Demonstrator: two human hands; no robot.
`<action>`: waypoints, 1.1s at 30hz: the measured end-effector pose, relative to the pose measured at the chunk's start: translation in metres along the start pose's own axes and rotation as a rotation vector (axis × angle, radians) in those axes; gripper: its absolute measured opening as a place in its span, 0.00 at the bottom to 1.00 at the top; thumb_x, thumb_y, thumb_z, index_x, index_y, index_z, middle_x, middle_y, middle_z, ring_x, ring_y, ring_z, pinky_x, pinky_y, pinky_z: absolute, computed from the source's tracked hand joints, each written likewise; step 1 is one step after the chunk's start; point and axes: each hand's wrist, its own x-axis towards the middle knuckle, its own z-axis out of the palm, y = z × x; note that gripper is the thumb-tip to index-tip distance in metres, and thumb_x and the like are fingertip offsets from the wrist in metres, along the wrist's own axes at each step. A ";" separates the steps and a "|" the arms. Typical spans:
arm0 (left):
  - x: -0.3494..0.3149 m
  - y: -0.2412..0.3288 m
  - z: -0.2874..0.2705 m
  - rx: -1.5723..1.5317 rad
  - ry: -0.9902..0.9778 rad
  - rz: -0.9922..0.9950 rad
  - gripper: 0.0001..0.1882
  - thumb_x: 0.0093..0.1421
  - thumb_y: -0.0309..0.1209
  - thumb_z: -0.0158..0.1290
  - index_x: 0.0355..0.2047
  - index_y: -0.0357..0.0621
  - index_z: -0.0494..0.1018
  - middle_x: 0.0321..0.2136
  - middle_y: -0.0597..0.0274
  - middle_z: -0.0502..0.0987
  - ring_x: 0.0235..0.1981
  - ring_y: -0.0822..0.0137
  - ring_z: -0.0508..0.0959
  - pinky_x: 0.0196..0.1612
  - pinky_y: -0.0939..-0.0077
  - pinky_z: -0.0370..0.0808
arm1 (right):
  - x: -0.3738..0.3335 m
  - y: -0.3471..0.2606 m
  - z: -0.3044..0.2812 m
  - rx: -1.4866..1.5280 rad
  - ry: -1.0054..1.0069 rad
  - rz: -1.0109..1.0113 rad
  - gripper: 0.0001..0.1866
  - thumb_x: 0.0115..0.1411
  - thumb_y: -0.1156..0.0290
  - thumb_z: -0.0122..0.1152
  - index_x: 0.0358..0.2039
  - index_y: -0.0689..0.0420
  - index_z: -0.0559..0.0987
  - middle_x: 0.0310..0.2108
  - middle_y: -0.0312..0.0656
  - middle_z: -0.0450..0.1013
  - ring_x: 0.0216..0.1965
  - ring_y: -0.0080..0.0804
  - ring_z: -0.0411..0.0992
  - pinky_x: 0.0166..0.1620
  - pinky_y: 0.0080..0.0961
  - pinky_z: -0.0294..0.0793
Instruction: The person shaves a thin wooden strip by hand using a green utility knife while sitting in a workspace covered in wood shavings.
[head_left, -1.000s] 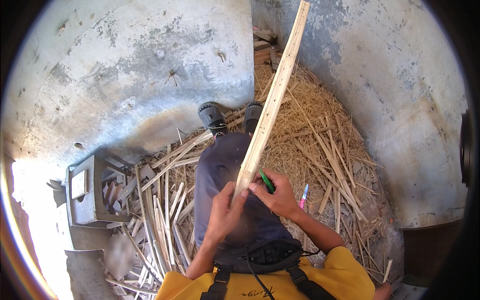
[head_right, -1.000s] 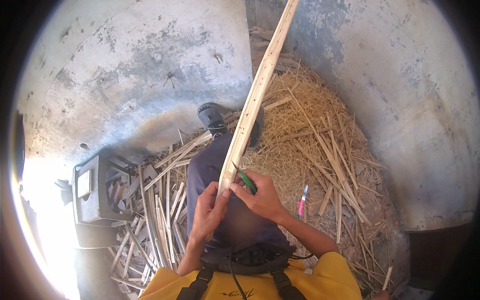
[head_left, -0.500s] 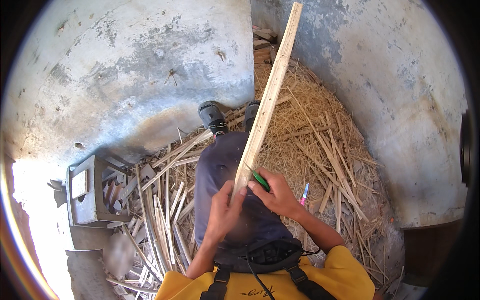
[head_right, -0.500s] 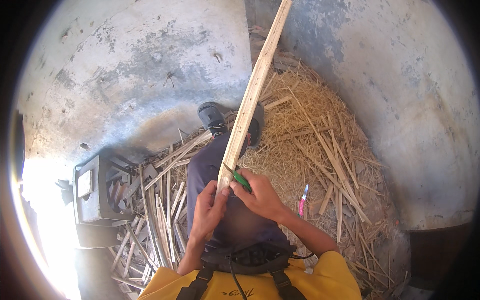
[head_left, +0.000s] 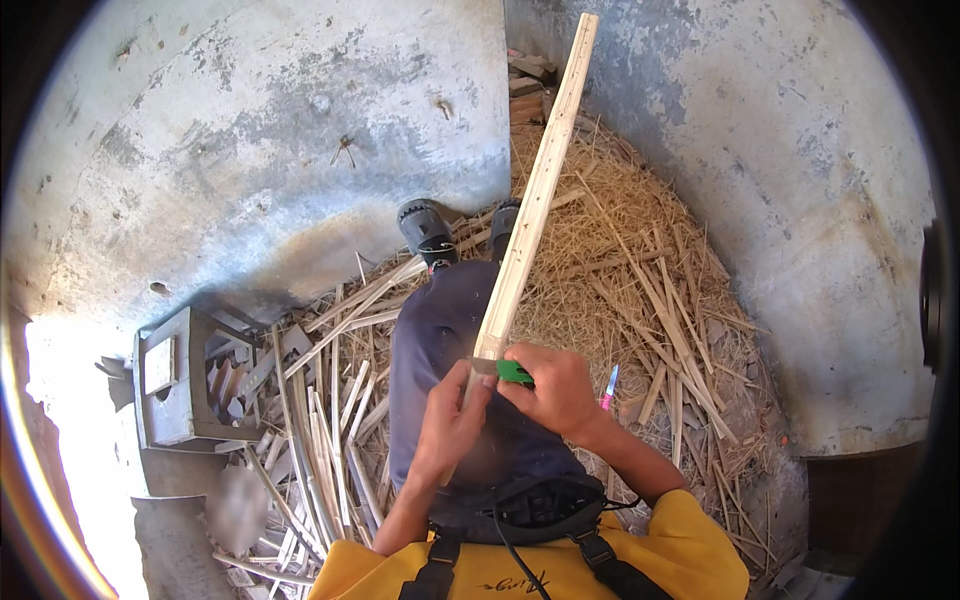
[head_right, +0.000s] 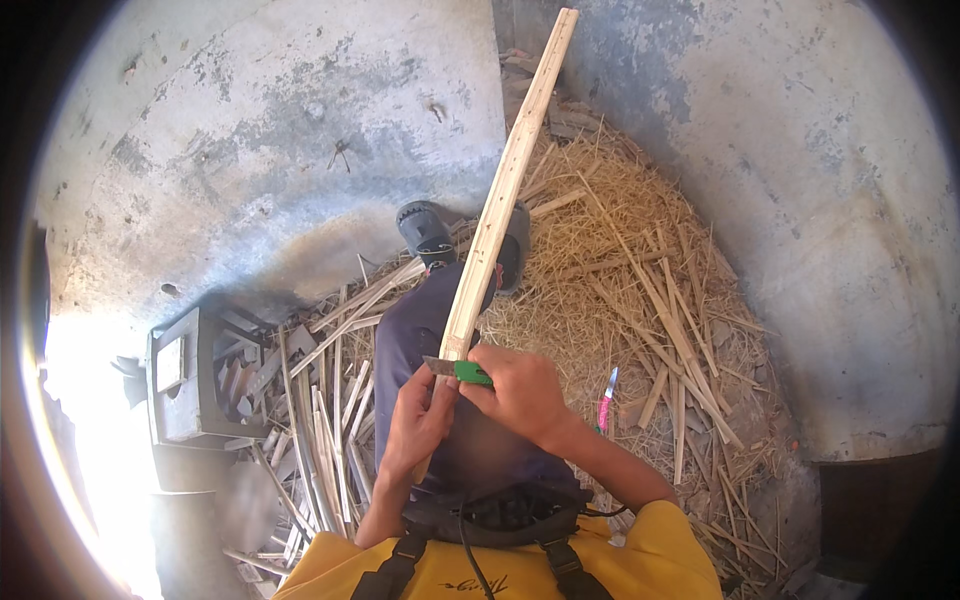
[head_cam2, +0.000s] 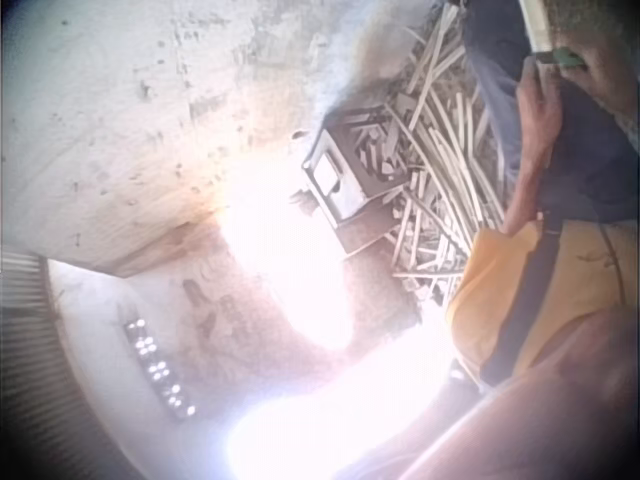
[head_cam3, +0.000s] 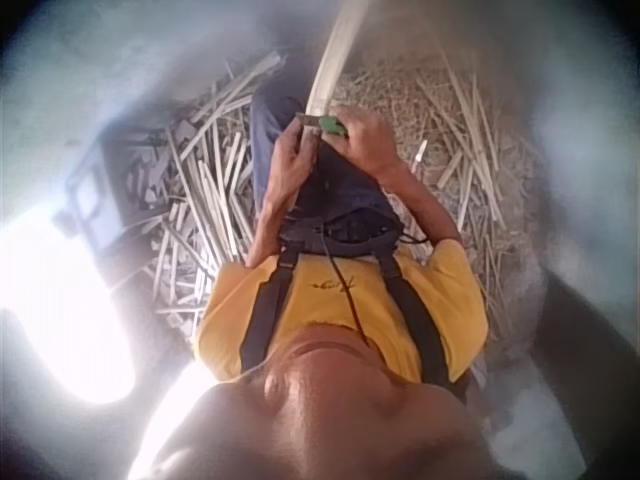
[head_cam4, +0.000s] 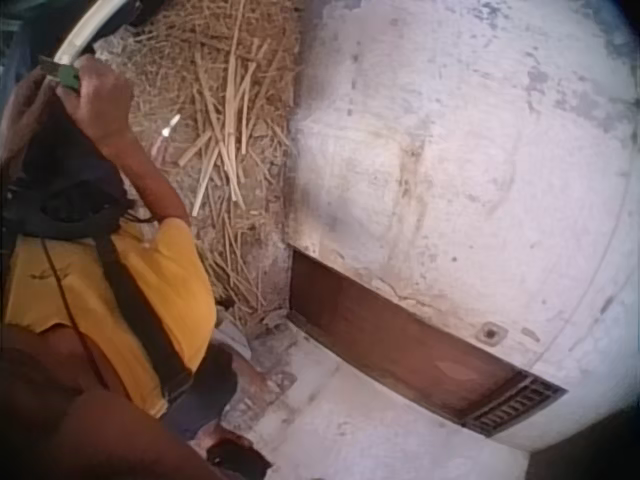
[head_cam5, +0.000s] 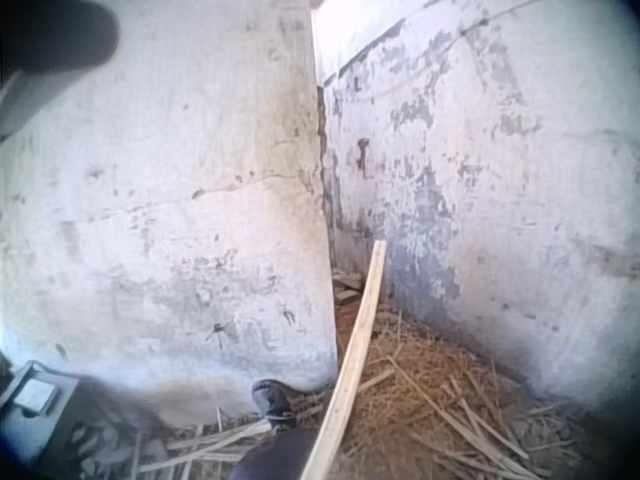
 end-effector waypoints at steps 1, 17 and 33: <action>0.000 -0.002 0.001 0.004 0.008 0.032 0.09 0.76 0.33 0.52 0.44 0.39 0.76 0.26 0.74 0.72 0.27 0.83 0.68 0.30 0.81 0.67 | 0.000 -0.001 0.001 -0.039 0.012 -0.015 0.14 0.59 0.61 0.73 0.35 0.54 0.78 0.26 0.42 0.77 0.27 0.47 0.80 0.29 0.42 0.76; -0.004 -0.002 0.001 -0.170 -0.082 0.036 0.09 0.78 0.36 0.51 0.46 0.43 0.73 0.24 0.78 0.69 0.18 0.87 0.64 0.20 0.87 0.60 | 0.005 0.004 -0.005 -0.055 0.135 -0.198 0.13 0.54 0.61 0.76 0.29 0.51 0.79 0.24 0.36 0.74 0.21 0.39 0.76 0.24 0.35 0.71; -0.004 0.006 -0.001 -0.393 -0.156 -0.176 0.09 0.77 0.36 0.51 0.47 0.44 0.70 0.24 0.76 0.65 0.16 0.85 0.59 0.18 0.86 0.56 | 0.007 0.000 -0.043 0.211 -0.117 0.036 0.13 0.63 0.60 0.70 0.39 0.55 0.80 0.25 0.40 0.74 0.24 0.36 0.75 0.30 0.32 0.73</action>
